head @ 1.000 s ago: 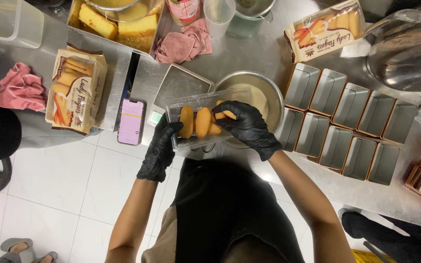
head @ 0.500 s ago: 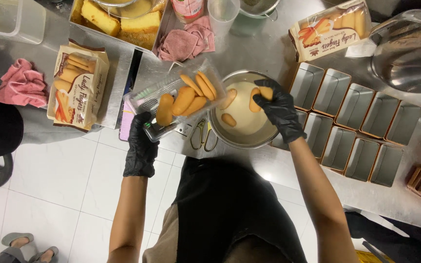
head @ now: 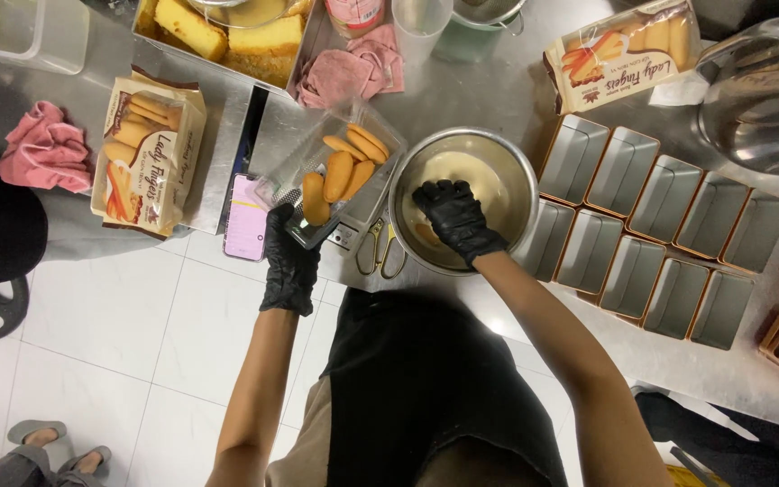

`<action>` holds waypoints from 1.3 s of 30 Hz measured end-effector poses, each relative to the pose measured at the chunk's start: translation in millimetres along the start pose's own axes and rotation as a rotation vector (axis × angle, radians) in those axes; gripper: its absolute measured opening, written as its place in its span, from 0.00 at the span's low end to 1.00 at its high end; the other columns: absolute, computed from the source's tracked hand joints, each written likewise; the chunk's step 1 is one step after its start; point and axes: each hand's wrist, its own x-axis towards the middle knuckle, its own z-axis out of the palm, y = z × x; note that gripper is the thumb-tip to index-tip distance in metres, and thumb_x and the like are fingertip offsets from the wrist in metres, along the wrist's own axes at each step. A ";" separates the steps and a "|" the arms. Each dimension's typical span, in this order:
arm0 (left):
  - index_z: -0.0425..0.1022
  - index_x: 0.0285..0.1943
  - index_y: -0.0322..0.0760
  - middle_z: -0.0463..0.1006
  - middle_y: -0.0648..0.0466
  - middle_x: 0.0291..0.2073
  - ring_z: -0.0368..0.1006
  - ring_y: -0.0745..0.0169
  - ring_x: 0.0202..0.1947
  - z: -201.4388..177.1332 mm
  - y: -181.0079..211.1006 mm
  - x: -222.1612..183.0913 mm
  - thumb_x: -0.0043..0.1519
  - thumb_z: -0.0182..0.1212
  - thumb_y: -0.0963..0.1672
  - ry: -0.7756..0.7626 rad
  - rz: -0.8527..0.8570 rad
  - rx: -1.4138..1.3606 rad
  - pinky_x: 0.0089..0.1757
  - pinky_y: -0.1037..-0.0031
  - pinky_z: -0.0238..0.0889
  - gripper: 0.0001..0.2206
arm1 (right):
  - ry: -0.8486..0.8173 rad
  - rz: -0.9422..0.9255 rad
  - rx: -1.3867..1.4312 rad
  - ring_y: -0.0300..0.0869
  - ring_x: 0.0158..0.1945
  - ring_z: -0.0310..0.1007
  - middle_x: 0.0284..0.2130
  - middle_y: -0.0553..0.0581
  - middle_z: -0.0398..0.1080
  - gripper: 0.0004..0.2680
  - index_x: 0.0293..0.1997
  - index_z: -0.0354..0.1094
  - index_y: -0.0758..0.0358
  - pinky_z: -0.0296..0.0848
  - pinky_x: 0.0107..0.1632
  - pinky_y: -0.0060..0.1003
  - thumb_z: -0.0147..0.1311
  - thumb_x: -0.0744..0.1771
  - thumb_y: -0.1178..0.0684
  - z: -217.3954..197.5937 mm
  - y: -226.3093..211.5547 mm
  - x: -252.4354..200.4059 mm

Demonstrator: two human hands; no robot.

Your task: Prepare tiramisu by dipping ladyfingers into a liquid mixture and arranging them in small baking tins.

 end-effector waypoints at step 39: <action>0.69 0.60 0.32 0.75 0.47 0.51 0.76 0.50 0.49 0.8 11.4 -4.9 0.59 0.61 0.48 -0.157 0.078 -0.071 0.51 0.62 0.73 0.22 | 0.298 0.413 0.370 0.58 0.44 0.76 0.42 0.64 0.74 0.12 0.53 0.69 0.60 0.75 0.46 0.49 0.60 0.65 0.58 -133.6 35.3 -71.4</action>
